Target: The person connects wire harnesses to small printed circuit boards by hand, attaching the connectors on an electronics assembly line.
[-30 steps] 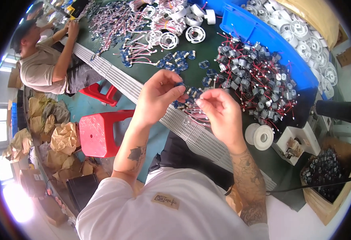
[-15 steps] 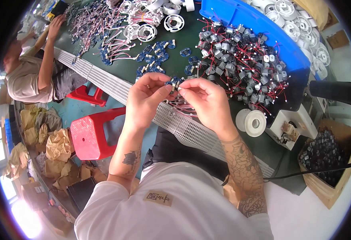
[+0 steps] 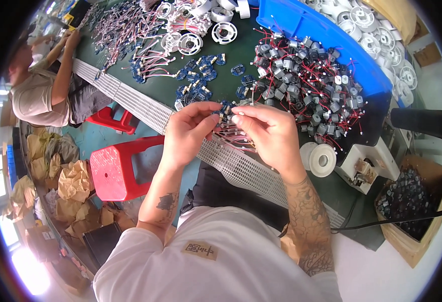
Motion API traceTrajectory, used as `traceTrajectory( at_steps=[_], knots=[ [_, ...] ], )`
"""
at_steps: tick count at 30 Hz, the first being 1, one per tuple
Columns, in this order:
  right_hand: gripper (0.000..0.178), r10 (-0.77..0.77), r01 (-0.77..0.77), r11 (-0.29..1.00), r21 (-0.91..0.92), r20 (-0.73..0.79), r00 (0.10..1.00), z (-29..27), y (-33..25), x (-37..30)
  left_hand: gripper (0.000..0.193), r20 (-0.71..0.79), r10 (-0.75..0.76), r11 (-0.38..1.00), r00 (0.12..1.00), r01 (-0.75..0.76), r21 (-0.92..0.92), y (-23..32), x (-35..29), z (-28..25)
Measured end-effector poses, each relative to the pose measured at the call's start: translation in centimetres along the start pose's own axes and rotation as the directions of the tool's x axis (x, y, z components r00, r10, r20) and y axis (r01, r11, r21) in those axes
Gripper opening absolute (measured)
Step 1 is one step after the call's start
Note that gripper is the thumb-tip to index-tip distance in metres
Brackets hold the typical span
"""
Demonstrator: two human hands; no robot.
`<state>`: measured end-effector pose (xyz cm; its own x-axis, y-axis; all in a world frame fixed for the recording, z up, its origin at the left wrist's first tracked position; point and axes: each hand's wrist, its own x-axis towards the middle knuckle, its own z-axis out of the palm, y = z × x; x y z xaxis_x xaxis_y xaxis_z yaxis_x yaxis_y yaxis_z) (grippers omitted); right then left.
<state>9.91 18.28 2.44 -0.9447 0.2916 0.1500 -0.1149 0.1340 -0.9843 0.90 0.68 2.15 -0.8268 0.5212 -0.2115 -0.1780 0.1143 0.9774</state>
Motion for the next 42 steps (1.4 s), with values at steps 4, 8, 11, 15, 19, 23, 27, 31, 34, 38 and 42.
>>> traceTrajectory(
  at_steps=[4,8,11,15,19,23,27,31,34,38,42],
  knots=[
    [0.017,-0.059,0.056,0.983,-0.172,-0.013,0.998,0.0,-0.4,0.1,0.024,0.004,0.016,0.999,1.0,-0.016,-0.038,-0.2,-0.2,-0.1],
    [0.02,0.016,-0.016,1.0,0.025,0.003,1.0,-0.1,0.2,-0.1,0.023,0.002,0.016,0.999,1.0,-0.016,-0.047,-0.1,-0.3,0.0],
    [0.02,0.111,-0.115,0.992,0.06,0.073,0.991,-0.5,0.3,0.0,0.023,-0.007,0.023,0.996,1.0,-0.023,-0.084,0.1,-0.4,0.2],
    [0.015,0.146,-0.143,0.989,-0.037,0.126,0.981,0.1,0.0,-0.3,0.024,0.021,0.044,0.994,0.999,-0.042,-0.096,-0.1,-0.5,-0.1],
    [0.01,-0.005,0.009,0.998,-0.062,0.074,0.997,0.7,0.3,-0.1,0.024,0.045,0.063,0.997,0.997,-0.061,-0.056,-0.2,-0.4,-0.2],
    [0.007,-0.133,0.151,0.969,-0.198,0.099,0.986,0.6,0.2,-0.1,0.024,0.027,0.034,0.998,0.999,-0.032,-0.052,0.2,-0.6,0.1],
    [0.007,-0.126,0.14,0.973,-0.184,0.086,0.988,0.7,0.3,-0.2,0.024,0.043,0.029,1.0,0.999,-0.029,-0.007,0.3,-0.7,-0.2],
    [0.007,-0.142,0.158,0.96,-0.231,0.083,0.986,0.8,0.4,-0.2,0.023,0.048,0.024,1.0,0.999,-0.024,-0.002,0.2,-0.7,-0.2],
    [0.006,-0.167,0.184,0.95,-0.253,0.088,0.982,0.8,0.3,-0.3,0.022,0.042,0.026,1.0,0.999,-0.026,-0.016,0.2,-0.8,-0.2],
    [0.006,-0.202,0.219,0.949,-0.226,0.096,0.975,0.8,0.4,-0.2,0.021,0.028,0.042,0.999,0.999,-0.042,0.001,0.3,-1.0,0.0],
    [0.005,-0.232,0.249,0.944,-0.217,0.099,0.968,1.0,0.9,-0.1,0.02,0.024,0.081,0.997,0.996,-0.08,-0.014,0.0,-0.8,0.0]
  ],
)
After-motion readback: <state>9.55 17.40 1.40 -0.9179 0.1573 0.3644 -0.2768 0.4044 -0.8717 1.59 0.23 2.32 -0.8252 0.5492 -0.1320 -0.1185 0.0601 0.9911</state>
